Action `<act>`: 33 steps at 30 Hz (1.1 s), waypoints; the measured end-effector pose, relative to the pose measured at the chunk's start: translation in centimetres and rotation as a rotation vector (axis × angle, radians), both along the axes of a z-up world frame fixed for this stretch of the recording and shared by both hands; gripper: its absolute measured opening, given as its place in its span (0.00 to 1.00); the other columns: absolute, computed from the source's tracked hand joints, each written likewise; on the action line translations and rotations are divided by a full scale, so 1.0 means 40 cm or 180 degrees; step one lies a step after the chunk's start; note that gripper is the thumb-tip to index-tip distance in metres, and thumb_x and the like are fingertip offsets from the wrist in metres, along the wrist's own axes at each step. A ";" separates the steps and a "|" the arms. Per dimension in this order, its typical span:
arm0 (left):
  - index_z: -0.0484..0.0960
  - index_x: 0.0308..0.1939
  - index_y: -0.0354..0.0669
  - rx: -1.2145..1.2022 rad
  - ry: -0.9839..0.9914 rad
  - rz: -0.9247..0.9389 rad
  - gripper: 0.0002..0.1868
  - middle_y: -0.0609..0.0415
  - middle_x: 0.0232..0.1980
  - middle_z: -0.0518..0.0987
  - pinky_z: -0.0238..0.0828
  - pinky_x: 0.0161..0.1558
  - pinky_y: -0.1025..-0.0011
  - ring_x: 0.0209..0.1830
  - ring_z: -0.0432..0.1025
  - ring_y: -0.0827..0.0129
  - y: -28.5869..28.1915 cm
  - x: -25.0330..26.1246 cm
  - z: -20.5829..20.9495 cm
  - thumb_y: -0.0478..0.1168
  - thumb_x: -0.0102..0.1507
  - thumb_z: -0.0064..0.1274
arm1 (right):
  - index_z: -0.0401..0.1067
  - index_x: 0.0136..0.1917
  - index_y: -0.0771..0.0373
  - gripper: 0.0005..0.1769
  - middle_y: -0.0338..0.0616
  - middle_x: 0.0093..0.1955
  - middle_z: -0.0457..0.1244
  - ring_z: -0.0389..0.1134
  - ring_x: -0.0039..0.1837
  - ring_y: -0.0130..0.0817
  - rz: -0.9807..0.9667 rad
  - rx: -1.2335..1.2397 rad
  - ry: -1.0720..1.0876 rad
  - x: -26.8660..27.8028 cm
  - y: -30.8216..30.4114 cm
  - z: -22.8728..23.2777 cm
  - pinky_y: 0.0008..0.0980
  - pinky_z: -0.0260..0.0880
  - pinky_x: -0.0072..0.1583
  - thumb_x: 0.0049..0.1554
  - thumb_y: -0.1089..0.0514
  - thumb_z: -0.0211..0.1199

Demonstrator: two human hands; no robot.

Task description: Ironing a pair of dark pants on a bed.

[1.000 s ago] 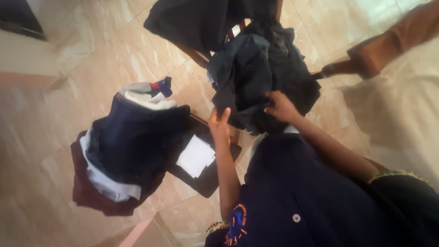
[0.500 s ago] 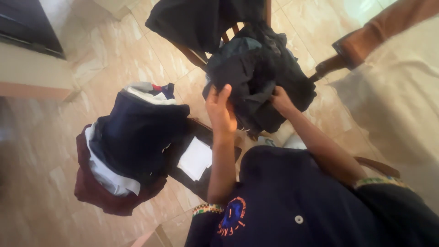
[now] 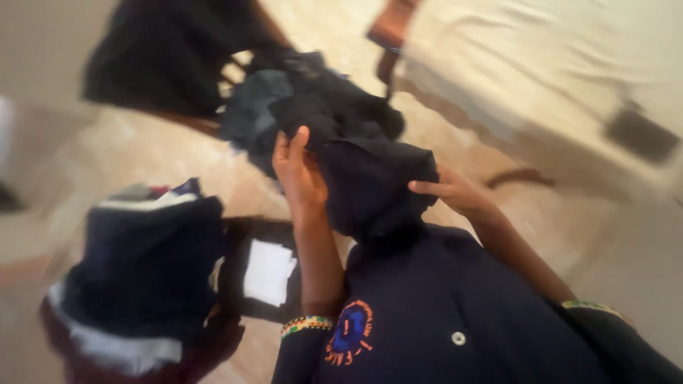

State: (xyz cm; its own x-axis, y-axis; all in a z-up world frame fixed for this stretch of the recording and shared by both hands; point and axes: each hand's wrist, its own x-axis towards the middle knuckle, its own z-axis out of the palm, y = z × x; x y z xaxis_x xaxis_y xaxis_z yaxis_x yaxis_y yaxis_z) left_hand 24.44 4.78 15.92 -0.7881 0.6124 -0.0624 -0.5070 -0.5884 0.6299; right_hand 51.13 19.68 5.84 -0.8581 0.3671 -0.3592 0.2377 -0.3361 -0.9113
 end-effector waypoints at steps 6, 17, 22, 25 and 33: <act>0.79 0.56 0.32 -0.0034 0.0073 -0.0502 0.13 0.48 0.50 0.83 0.78 0.54 0.66 0.48 0.80 0.64 0.041 0.290 0.063 0.29 0.67 0.50 | 0.75 0.60 0.68 0.20 0.38 0.49 0.68 0.66 0.52 0.28 -0.0495 0.0308 -0.0139 0.383 -0.064 0.019 0.29 0.65 0.51 0.58 0.55 0.69; 0.78 0.50 0.38 -0.0579 -0.0066 -0.1473 0.10 0.55 0.43 0.81 0.74 0.42 0.71 0.40 0.76 0.70 0.147 0.564 -0.035 0.33 0.66 0.58 | 0.72 0.64 0.74 0.26 0.46 0.55 0.68 0.67 0.55 0.34 -0.1983 0.0115 -0.0011 0.699 -0.229 0.011 0.34 0.65 0.55 0.58 0.55 0.69; 0.81 0.49 0.35 -0.0284 0.0013 -0.2143 0.08 0.52 0.44 0.82 0.74 0.46 0.71 0.41 0.77 0.69 0.148 0.637 0.083 0.32 0.66 0.57 | 0.71 0.63 0.69 0.25 0.46 0.54 0.69 0.69 0.54 0.34 -0.2548 0.1128 -0.0702 0.641 -0.310 0.190 0.33 0.70 0.56 0.59 0.50 0.68; 0.79 0.48 0.33 0.0042 -0.0141 -0.2520 0.09 0.50 0.42 0.83 0.76 0.44 0.72 0.38 0.79 0.69 0.163 0.665 0.180 0.33 0.65 0.56 | 0.68 0.64 0.69 0.29 0.51 0.56 0.68 0.70 0.55 0.39 -0.3183 0.2699 -0.1218 0.578 -0.327 0.334 0.35 0.71 0.56 0.58 0.50 0.71; 0.78 0.46 0.36 -0.0091 0.0128 -0.3299 0.06 0.52 0.38 0.82 0.69 0.29 0.78 0.25 0.72 0.76 0.149 0.739 0.173 0.33 0.69 0.58 | 0.73 0.61 0.66 0.24 0.49 0.56 0.66 0.69 0.59 0.39 -0.3205 0.4325 -0.0338 0.449 -0.352 0.548 0.34 0.71 0.61 0.54 0.58 0.77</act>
